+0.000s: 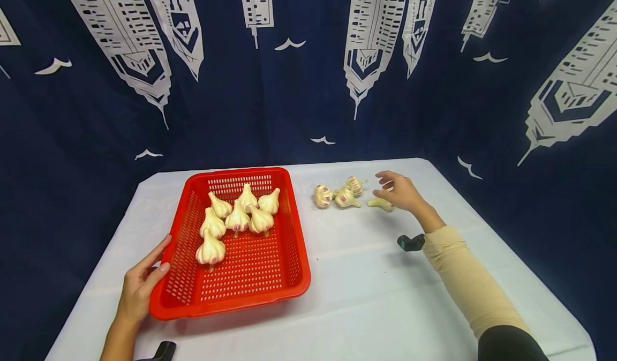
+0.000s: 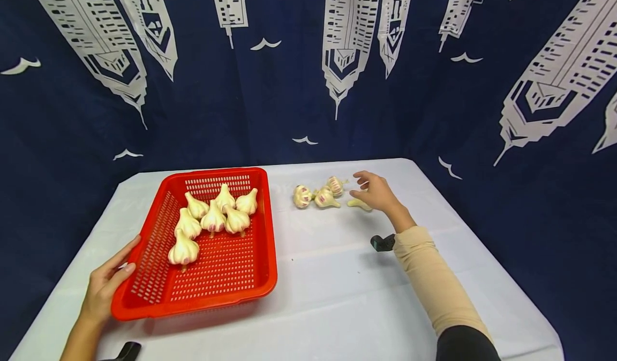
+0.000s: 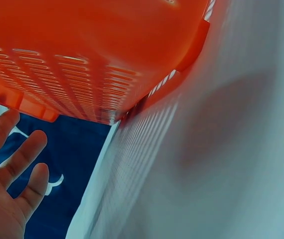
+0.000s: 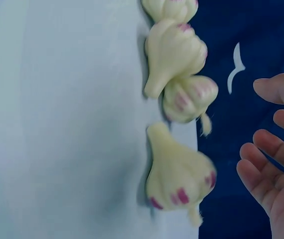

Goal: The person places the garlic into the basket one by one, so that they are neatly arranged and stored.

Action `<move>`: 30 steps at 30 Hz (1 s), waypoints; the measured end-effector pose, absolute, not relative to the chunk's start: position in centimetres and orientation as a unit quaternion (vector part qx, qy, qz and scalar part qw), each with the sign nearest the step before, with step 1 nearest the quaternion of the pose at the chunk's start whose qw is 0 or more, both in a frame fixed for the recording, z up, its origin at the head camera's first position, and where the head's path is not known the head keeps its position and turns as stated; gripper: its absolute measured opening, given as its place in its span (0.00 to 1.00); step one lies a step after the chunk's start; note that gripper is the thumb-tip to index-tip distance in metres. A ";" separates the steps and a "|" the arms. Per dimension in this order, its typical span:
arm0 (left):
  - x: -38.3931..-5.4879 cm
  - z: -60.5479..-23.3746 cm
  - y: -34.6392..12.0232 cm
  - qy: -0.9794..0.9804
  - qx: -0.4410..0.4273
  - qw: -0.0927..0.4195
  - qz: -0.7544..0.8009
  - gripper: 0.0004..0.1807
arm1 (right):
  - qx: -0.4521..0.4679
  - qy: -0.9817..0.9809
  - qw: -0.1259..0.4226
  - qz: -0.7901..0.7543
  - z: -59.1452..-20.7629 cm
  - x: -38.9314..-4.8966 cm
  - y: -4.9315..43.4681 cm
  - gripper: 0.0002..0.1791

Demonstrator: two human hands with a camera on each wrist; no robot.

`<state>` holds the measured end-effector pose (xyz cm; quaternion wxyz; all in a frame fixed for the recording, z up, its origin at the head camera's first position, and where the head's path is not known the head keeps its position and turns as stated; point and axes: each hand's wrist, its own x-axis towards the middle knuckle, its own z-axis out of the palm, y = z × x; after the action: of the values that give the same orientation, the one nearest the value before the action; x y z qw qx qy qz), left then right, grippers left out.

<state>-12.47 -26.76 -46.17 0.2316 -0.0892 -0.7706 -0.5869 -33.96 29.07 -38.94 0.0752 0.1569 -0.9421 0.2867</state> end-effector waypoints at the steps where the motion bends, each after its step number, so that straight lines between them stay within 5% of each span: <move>1: -12.5 -46.2 -26.8 -0.772 -0.088 0.231 -0.586 0.26 | 0.151 -0.943 0.072 0.286 -39.1 -34.1 29.2 0.29; 30: -12.6 -46.1 -26.8 -0.783 -0.086 0.235 -0.569 0.26 | 0.093 -0.966 0.035 0.237 -42.6 -36.0 31.7 0.32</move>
<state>-12.57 -26.76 -46.05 0.2353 -0.0863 -0.7833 -0.5689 -35.97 31.71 -42.59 0.0348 0.0933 -0.9665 0.2367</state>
